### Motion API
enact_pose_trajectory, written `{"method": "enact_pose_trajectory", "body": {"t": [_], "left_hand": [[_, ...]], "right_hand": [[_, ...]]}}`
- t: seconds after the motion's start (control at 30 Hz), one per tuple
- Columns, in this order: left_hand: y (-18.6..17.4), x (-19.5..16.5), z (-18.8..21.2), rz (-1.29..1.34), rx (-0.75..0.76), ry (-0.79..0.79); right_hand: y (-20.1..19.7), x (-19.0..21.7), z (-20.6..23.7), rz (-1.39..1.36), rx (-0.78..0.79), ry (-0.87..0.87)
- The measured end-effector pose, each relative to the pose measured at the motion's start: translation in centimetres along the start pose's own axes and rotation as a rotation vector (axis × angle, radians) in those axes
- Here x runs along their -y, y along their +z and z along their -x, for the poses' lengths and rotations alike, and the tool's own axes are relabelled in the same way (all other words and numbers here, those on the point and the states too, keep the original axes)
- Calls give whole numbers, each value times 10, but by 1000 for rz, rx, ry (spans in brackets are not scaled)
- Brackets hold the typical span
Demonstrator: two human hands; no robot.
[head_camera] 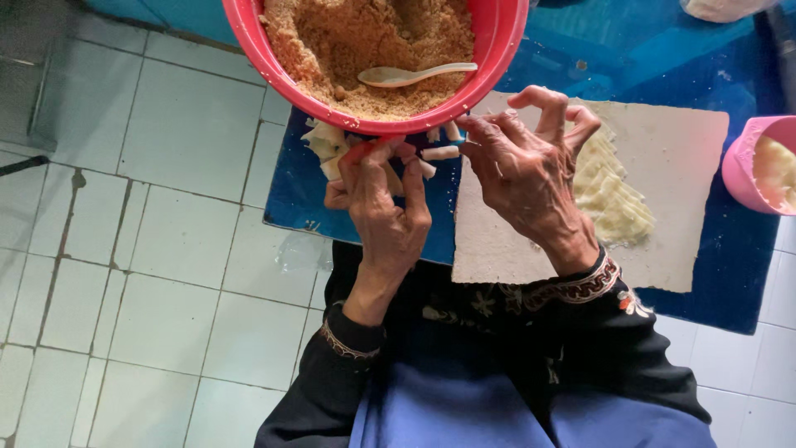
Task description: The person sits at a table folding small square dough wrappers into filled pastries. They take a dough square, spoon brown filling from a red bowl onto it, fold the wrapper over the filling and pinch the edges closed, setting finished rolls beside the stack of remaining wrappers.
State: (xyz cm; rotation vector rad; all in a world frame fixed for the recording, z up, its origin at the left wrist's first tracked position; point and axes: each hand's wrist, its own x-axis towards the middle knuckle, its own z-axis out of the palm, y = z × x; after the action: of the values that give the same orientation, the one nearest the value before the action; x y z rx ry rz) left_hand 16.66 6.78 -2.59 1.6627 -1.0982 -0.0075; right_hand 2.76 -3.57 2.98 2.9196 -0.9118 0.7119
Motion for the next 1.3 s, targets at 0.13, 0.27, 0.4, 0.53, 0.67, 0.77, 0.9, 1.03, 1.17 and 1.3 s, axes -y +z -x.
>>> {"method": "enact_pose_trajectory", "body": {"t": [0.13, 0.27, 0.4, 0.53, 0.67, 0.77, 0.9, 1.03, 1.17, 1.3], "left_hand": [[3, -1, 1, -28, 16, 1], [8, -2, 4, -58, 53, 41], [16, -10, 8, -69, 93, 67], [21, -16, 11, -89, 122, 103], [28, -26, 12, -159, 137, 145], [32, -42, 11, -264, 183, 204], [49, -79, 25, -185, 466, 434], [86, -106, 48, -260, 633, 717], [106, -107, 54, -269, 696, 738], [109, -105, 56, -300, 710, 750]], "right_hand": [[-21, -16, 29, -84, -19, 114], [-73, -48, 92, 42, -71, 351], [-98, -69, 144, 197, 33, 419], [-95, -81, 164, 221, 101, 316], [-89, -92, 170, 242, 55, 254], [-88, -100, 176, 224, 24, 256], [-88, -119, 182, 109, 31, 320], [-86, -131, 187, 35, 26, 307], [-86, -141, 192, -73, 24, 316], [-82, -146, 197, -129, 27, 314]]}}
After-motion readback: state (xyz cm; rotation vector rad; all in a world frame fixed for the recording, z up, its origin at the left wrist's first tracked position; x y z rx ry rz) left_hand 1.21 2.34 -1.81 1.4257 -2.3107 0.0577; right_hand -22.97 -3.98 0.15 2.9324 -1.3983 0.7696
